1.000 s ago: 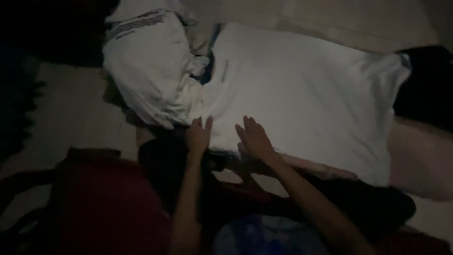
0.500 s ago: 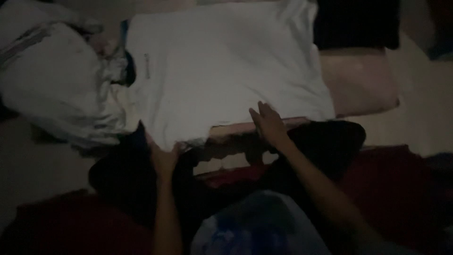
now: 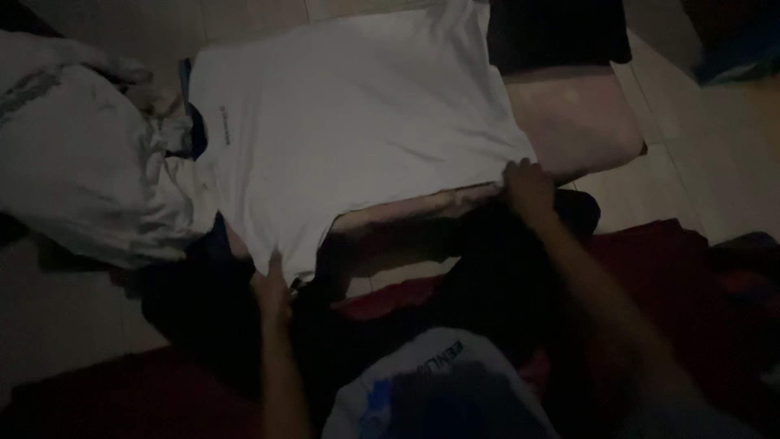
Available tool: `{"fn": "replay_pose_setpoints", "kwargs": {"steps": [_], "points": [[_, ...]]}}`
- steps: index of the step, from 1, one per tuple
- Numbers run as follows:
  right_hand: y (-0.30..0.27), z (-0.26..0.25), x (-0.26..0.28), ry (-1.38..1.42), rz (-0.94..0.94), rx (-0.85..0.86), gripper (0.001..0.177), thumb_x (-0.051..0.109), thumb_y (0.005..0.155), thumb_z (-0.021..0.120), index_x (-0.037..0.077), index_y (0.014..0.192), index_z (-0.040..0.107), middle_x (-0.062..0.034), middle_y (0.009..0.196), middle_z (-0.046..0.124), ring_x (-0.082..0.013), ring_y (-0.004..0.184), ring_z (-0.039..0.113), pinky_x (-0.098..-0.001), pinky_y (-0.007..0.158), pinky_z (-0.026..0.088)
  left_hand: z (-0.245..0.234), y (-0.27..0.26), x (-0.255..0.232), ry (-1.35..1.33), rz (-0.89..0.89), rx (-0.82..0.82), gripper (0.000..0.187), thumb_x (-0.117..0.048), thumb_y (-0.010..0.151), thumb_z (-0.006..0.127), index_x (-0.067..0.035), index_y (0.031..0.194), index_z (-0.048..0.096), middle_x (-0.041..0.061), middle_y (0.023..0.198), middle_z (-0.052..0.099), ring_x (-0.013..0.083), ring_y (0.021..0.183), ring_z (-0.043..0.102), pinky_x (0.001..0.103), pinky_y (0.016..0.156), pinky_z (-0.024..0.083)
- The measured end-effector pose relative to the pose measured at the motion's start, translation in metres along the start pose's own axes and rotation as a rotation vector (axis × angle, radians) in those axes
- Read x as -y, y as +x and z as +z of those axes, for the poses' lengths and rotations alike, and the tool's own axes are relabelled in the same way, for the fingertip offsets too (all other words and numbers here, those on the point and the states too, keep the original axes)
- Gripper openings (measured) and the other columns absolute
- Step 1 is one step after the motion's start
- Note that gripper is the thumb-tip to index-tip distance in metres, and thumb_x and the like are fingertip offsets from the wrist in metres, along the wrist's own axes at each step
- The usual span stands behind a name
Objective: The person folds several shirts on a low table. They smooth and fold a blue shirt, then a black shirt, and finally a white shirt, placing each folded item to the side.
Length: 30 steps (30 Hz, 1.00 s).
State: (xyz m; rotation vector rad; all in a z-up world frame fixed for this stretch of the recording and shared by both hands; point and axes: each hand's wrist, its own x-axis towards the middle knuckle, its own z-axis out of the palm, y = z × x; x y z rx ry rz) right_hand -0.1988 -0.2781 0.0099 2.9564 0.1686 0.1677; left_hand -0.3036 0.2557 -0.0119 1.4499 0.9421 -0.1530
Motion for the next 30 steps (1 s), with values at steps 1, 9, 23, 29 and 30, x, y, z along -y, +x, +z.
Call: {"fn": "replay_pose_setpoints", "kwargs": {"steps": [1,9,23,29,30], "points": [[-0.001,0.005,-0.01,-0.004,0.019,0.003,0.018,0.022,0.099,0.065,0.004,0.1,0.065,-0.0182,0.099,0.067,-0.0379,0.086,0.066,-0.0535,0.068,0.052,-0.002,-0.01,-0.007,-0.01,-0.058,-0.004,0.062,-0.037,0.085,0.078,0.004,0.13,0.066,0.018,0.115,0.071,0.0295,0.09,0.065,0.045,0.074,0.048],[0.006,0.005,-0.046,-0.01,-0.021,0.113,0.024,0.027,0.097,0.064,0.005,0.089,0.072,-0.017,0.089,0.069,-0.0366,0.079,0.069,-0.0509,0.064,0.054,-0.014,-0.028,-0.027,-0.144,0.101,0.01,0.073,-0.022,0.082,0.081,0.005,0.144,0.054,0.018,0.14,0.065,0.0302,0.121,0.064,0.04,0.105,0.048],[0.009,-0.023,-0.05,-0.076,0.102,0.478,0.029,0.023,0.094,0.068,0.003,0.075,0.074,-0.0122,0.081,0.073,-0.0276,0.071,0.069,-0.0438,0.066,0.051,-0.026,-0.087,-0.04,-0.08,-0.087,0.018,0.069,-0.024,0.085,0.078,0.0,0.145,0.054,0.017,0.138,0.065,0.0323,0.115,0.064,0.045,0.093,0.051],[0.028,-0.037,-0.058,0.021,-0.016,0.387,0.027,0.029,0.093,0.068,0.004,0.086,0.077,-0.0147,0.088,0.071,-0.0313,0.08,0.067,-0.0459,0.076,0.052,-0.019,-0.091,-0.06,-0.321,0.333,-0.041,0.063,-0.011,0.09,0.075,-0.001,0.148,0.053,0.014,0.142,0.061,0.0266,0.122,0.06,0.037,0.105,0.046],[0.032,-0.036,-0.061,0.106,-0.052,0.309,0.025,0.027,0.09,0.069,0.003,0.089,0.077,-0.0159,0.088,0.071,-0.0323,0.083,0.066,-0.0456,0.077,0.052,-0.017,-0.089,-0.065,-0.366,0.377,-0.037,0.061,-0.008,0.09,0.074,0.0,0.148,0.054,0.014,0.141,0.062,0.0273,0.121,0.06,0.038,0.105,0.047]]}}
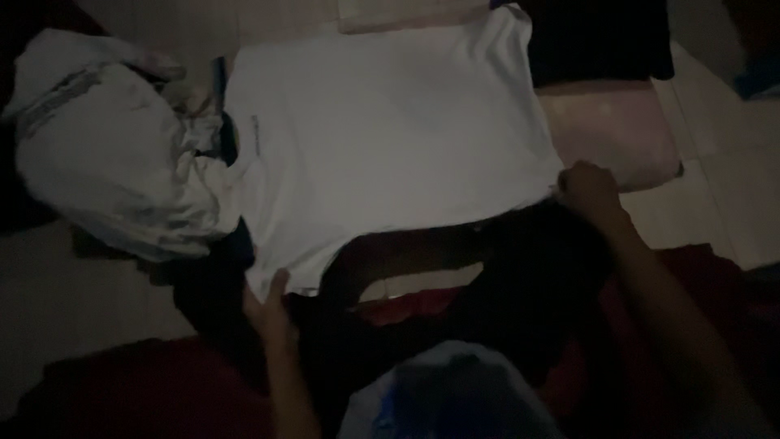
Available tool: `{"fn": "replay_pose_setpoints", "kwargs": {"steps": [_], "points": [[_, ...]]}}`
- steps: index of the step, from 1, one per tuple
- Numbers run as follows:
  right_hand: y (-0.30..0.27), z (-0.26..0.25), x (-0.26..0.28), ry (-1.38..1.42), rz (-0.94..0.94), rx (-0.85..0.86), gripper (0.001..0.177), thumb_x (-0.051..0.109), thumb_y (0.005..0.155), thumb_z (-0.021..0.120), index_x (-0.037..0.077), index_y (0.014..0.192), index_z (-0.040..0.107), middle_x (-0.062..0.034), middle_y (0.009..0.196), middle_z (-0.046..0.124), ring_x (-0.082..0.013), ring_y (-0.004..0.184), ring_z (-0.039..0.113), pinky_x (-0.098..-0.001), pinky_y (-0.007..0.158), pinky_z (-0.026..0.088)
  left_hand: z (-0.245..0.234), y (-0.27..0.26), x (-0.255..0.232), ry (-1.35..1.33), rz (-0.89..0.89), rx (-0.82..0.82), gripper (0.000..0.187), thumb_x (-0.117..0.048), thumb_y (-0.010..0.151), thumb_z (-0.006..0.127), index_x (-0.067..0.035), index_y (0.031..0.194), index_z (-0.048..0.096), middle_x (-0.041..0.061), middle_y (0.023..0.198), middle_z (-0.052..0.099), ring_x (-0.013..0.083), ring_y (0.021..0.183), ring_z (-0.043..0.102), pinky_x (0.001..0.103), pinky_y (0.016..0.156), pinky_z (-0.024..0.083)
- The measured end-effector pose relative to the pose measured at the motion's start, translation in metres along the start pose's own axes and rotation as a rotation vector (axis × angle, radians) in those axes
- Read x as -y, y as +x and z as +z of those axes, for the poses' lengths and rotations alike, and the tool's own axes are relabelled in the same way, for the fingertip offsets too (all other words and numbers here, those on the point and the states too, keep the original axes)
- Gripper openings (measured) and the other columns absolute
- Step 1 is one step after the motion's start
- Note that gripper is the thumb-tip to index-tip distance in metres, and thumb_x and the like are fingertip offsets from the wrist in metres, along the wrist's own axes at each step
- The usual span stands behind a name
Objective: The person folds several shirts on a low table. They smooth and fold a blue shirt, then a black shirt, and finally a white shirt, placing each folded item to the side.
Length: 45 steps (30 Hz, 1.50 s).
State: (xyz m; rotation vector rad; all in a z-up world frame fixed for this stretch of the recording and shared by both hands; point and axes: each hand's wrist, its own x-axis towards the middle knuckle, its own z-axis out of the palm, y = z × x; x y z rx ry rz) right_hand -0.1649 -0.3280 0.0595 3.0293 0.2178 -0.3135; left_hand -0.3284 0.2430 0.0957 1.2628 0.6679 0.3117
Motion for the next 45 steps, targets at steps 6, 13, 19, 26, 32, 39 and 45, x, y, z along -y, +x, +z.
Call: {"fn": "replay_pose_setpoints", "kwargs": {"steps": [6,13,19,26,32,39,45], "points": [[0.039,-0.001,-0.023,0.417,0.087,-0.24,0.03,0.024,0.087,0.075,-0.001,0.103,0.076,-0.0202,0.104,0.069,-0.0351,0.093,0.066,-0.0463,0.084,0.055,0.037,0.063,-0.021,-0.265,0.064,0.027,0.068,-0.002,0.092,0.069,-0.007,0.154,0.041,0.007,0.143,0.057,0.025,0.124,0.057,0.04,0.107,0.049],[0.096,-0.004,-0.041,0.723,0.125,-0.325,0.023,0.011,0.096,0.071,0.002,0.117,0.071,-0.0176,0.121,0.069,-0.0308,0.106,0.069,-0.0417,0.091,0.057,0.085,0.22,-0.016,0.18,-0.056,-0.143,0.052,-0.011,0.097,0.07,-0.001,0.141,0.043,0.014,0.11,0.063,0.0249,0.087,0.055,0.039,0.073,0.047],[0.145,-0.015,-0.032,0.637,0.23,-0.304,0.023,0.007,0.095,0.072,-0.001,0.117,0.068,-0.0215,0.113,0.068,-0.0351,0.103,0.067,-0.0434,0.093,0.054,0.129,0.319,0.012,0.412,0.01,-0.019,0.058,-0.021,0.108,0.068,0.014,0.14,0.035,0.014,0.112,0.054,0.0245,0.091,0.054,0.035,0.074,0.055],[0.161,-0.028,-0.008,0.83,0.407,-0.309,0.031,0.01,0.099,0.064,0.0,0.128,0.064,-0.0222,0.124,0.067,-0.0334,0.109,0.066,-0.0408,0.093,0.053,0.162,0.341,0.009,0.38,-0.128,-0.095,0.042,-0.029,0.104,0.063,-0.004,0.132,0.044,0.015,0.115,0.062,0.022,0.092,0.063,0.033,0.069,0.056],[0.162,-0.013,-0.008,0.815,0.427,-0.274,0.056,0.031,0.095,0.073,-0.002,0.137,0.056,-0.0257,0.122,0.068,-0.0348,0.107,0.067,-0.0431,0.09,0.054,0.103,0.284,0.011,0.886,0.301,-0.014,0.031,-0.015,0.1,0.066,0.004,0.124,0.06,0.02,0.119,0.066,0.0326,0.103,0.062,0.048,0.09,0.051],[0.126,0.001,0.004,0.76,0.603,-0.177,0.064,0.042,0.1,0.075,-0.01,0.134,0.058,-0.0268,0.124,0.067,-0.0347,0.11,0.066,-0.0442,0.092,0.054,0.029,0.215,0.028,1.013,0.322,-0.014,0.045,-0.015,0.091,0.071,0.014,0.124,0.061,0.032,0.122,0.061,0.0415,0.108,0.06,0.048,0.095,0.048],[0.105,-0.023,0.044,0.772,0.519,-0.292,0.05,0.031,0.105,0.068,-0.008,0.133,0.053,-0.0298,0.119,0.064,-0.0366,0.102,0.064,-0.0455,0.086,0.053,0.013,0.204,0.018,0.935,0.286,-0.09,0.034,-0.022,0.091,0.076,0.007,0.108,0.07,0.024,0.117,0.063,0.0352,0.105,0.061,0.046,0.093,0.051]]}}
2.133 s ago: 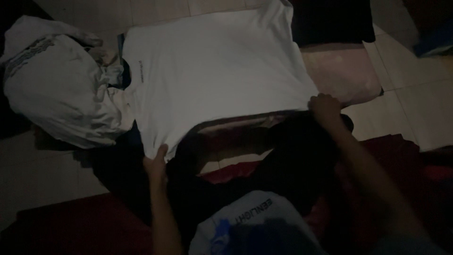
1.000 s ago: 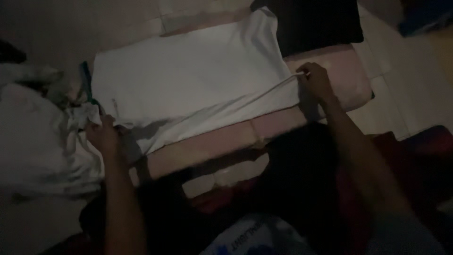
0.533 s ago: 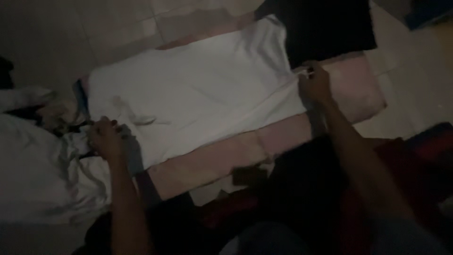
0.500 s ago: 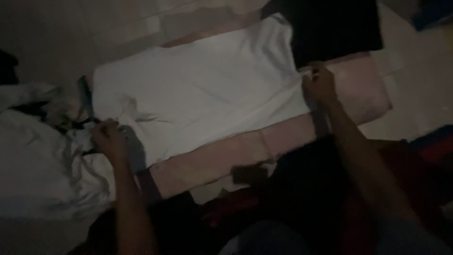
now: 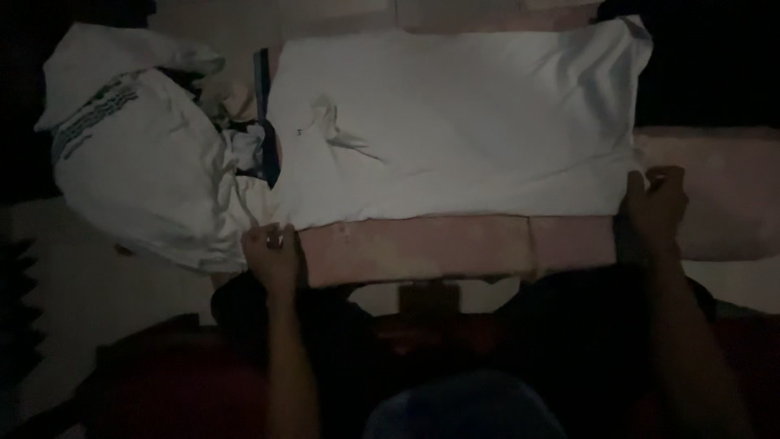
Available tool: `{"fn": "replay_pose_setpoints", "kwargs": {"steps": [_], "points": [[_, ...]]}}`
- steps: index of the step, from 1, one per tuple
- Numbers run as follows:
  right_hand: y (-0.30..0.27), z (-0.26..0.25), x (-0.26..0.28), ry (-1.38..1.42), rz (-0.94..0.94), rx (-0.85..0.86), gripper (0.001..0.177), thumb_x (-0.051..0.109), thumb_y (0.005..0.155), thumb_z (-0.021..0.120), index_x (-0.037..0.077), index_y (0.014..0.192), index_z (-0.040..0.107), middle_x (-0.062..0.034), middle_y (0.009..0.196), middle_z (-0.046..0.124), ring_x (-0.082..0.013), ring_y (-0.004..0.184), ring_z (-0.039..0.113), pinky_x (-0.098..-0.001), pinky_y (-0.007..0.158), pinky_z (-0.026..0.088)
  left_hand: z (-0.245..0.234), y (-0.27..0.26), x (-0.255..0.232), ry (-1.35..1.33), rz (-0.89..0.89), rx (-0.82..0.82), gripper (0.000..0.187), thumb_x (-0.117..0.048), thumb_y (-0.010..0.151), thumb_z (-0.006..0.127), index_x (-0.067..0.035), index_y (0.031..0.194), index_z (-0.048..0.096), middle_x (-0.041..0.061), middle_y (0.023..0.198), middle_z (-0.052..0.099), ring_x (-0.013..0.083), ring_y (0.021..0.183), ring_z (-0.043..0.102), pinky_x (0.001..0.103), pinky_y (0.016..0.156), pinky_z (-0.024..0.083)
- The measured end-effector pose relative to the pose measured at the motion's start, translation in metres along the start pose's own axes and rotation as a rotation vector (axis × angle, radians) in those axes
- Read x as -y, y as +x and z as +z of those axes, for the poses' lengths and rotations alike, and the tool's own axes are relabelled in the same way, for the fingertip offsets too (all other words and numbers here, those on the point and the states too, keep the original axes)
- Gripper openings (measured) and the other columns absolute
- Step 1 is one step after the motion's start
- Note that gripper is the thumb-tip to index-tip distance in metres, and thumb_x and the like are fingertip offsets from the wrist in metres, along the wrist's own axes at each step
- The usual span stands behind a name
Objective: The person folds several shirts on a low table. They smooth and fold a blue shirt, then a black shirt, and finally a white shirt, placing each folded item to the side.
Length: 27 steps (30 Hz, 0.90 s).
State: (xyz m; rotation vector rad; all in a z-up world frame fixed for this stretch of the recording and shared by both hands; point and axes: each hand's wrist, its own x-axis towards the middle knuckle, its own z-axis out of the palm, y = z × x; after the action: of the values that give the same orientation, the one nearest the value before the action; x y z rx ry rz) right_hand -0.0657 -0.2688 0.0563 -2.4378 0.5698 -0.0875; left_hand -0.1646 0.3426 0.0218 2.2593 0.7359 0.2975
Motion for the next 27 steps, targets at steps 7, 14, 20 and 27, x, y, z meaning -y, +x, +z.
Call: {"fn": "replay_pose_setpoints", "kwargs": {"steps": [7,14,20,27], "points": [[0.008,0.03,-0.027,-0.085,-0.111,-0.122,0.037,0.017,0.103,0.061,-0.007,0.129,0.051,-0.0271,0.101,0.067,-0.0375,0.09,0.066,-0.0462,0.08,0.053,0.006,-0.005,-0.008,-0.278,-0.021,-0.023,0.036,-0.015,0.091,0.07,0.004,0.121,0.065,0.017,0.113,0.063,0.0277,0.1,0.059,0.039,0.084,0.052],[0.005,0.011,-0.044,-0.102,-0.139,-0.111,0.028,0.017,0.113,0.048,-0.006,0.129,0.053,-0.0263,0.09,0.068,-0.041,0.08,0.067,-0.0508,0.074,0.051,0.001,0.023,0.031,-0.184,0.081,0.114,0.033,-0.027,0.108,0.062,0.005,0.117,0.061,0.016,0.105,0.066,0.0253,0.095,0.06,0.038,0.087,0.05],[0.013,-0.011,-0.044,-0.237,-0.187,-0.065,0.03,0.019,0.113,0.05,-0.004,0.132,0.054,-0.0272,0.091,0.069,-0.0435,0.08,0.066,-0.0518,0.072,0.05,-0.012,0.025,0.044,0.013,0.106,0.14,0.037,-0.03,0.11,0.056,0.005,0.119,0.06,0.025,0.104,0.067,0.036,0.096,0.062,0.045,0.087,0.049],[0.002,-0.037,-0.051,-0.232,-0.112,-0.048,0.032,0.022,0.113,0.051,-0.004,0.131,0.057,-0.0256,0.097,0.071,-0.039,0.082,0.068,-0.0481,0.074,0.054,-0.041,0.003,0.049,0.062,0.102,0.145,0.039,-0.028,0.106,0.058,0.007,0.122,0.061,0.028,0.113,0.069,0.0411,0.103,0.065,0.047,0.092,0.05]]}}
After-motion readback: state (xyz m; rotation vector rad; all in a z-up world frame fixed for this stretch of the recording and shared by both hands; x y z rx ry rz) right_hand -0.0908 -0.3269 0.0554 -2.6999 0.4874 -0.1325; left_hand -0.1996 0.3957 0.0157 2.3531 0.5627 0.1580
